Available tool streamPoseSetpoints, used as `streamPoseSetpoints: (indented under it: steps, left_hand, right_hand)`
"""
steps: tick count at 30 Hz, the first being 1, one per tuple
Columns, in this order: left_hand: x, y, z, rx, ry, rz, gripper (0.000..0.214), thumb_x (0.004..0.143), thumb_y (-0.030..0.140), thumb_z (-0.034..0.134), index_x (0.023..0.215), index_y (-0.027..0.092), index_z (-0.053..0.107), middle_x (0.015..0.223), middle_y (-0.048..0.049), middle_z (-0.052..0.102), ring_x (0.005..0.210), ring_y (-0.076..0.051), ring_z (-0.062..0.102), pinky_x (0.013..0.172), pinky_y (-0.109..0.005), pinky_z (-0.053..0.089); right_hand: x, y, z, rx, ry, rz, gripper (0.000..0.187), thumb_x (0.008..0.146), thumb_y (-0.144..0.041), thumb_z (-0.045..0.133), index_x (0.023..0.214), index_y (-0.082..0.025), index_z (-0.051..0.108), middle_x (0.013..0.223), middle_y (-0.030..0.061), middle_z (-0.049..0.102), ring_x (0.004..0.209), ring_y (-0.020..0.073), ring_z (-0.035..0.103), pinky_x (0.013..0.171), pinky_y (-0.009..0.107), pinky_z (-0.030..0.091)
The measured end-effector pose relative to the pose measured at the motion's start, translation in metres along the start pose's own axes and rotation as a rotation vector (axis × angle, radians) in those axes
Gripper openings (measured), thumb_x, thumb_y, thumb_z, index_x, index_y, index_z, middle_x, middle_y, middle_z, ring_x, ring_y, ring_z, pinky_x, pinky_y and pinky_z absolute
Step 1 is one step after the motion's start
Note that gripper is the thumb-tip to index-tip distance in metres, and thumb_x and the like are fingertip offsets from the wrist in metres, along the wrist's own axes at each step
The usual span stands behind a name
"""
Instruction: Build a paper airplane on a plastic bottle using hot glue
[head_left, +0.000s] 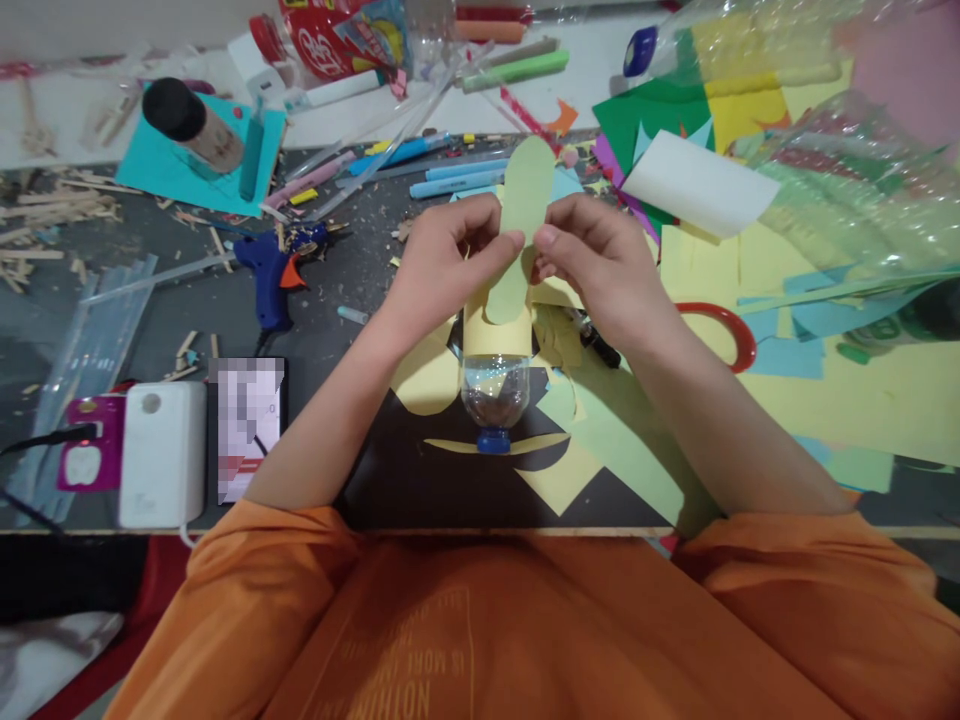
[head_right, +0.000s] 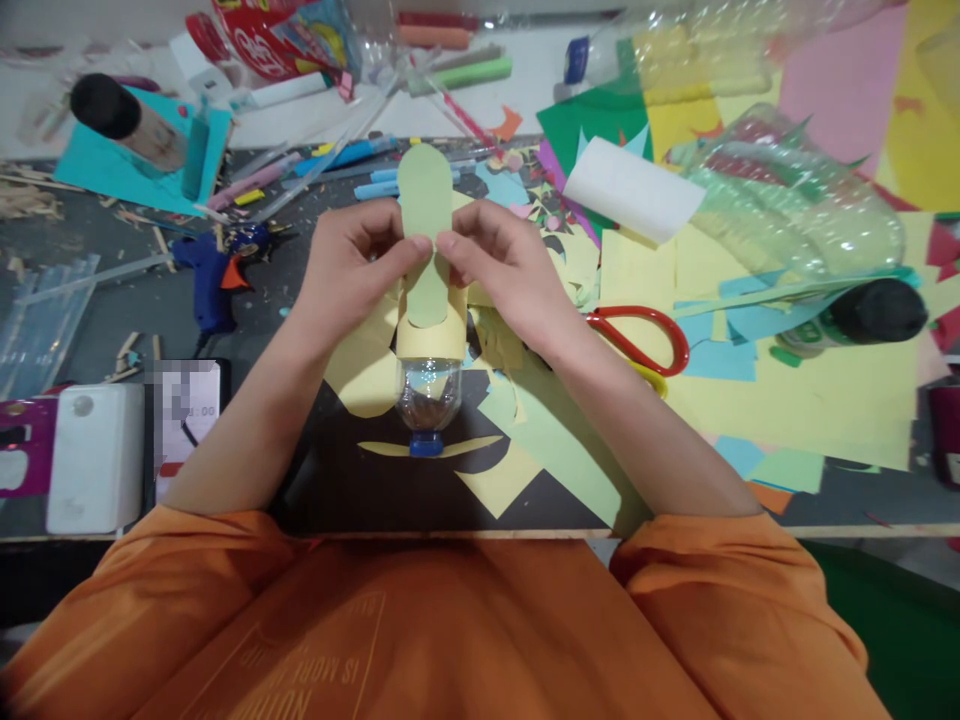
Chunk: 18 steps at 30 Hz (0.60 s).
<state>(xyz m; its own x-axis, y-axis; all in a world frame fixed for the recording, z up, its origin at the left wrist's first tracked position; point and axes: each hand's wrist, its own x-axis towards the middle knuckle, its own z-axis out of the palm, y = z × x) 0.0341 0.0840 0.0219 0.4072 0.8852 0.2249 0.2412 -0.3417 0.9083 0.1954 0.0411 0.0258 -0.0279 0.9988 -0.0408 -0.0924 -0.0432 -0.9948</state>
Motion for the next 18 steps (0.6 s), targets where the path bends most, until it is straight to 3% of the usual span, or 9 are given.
streamPoseSetpoints:
  steps: [8,18]
  left_hand:
    - [0.000,0.000,0.000,-0.029,0.014,-0.020,0.037,0.079,0.026,0.070,0.056,0.019,0.042,0.055,0.0040,0.034,0.062,-0.012,0.055,0.062,-0.027,0.047]
    - [-0.003,0.004,0.000,-0.059,-0.010,-0.033,0.038,0.081,0.026,0.065,0.054,0.019,0.040,0.055,0.0036,0.037,0.051,-0.008,0.042,0.054,-0.025,0.036]
  right_hand:
    - [0.000,0.001,-0.002,-0.178,-0.077,-0.077,0.031,0.086,-0.036,0.067,0.064,-0.022,0.050,0.061,-0.0046,0.050,0.067,0.0123,0.055,0.068,0.028,0.050]
    - [0.004,0.003,-0.010,-0.314,-0.172,-0.149,0.026,0.093,-0.017,0.055,0.068,-0.022,0.049,0.064,-0.0041,0.055,0.064,0.0125,0.057,0.068,0.030,0.051]
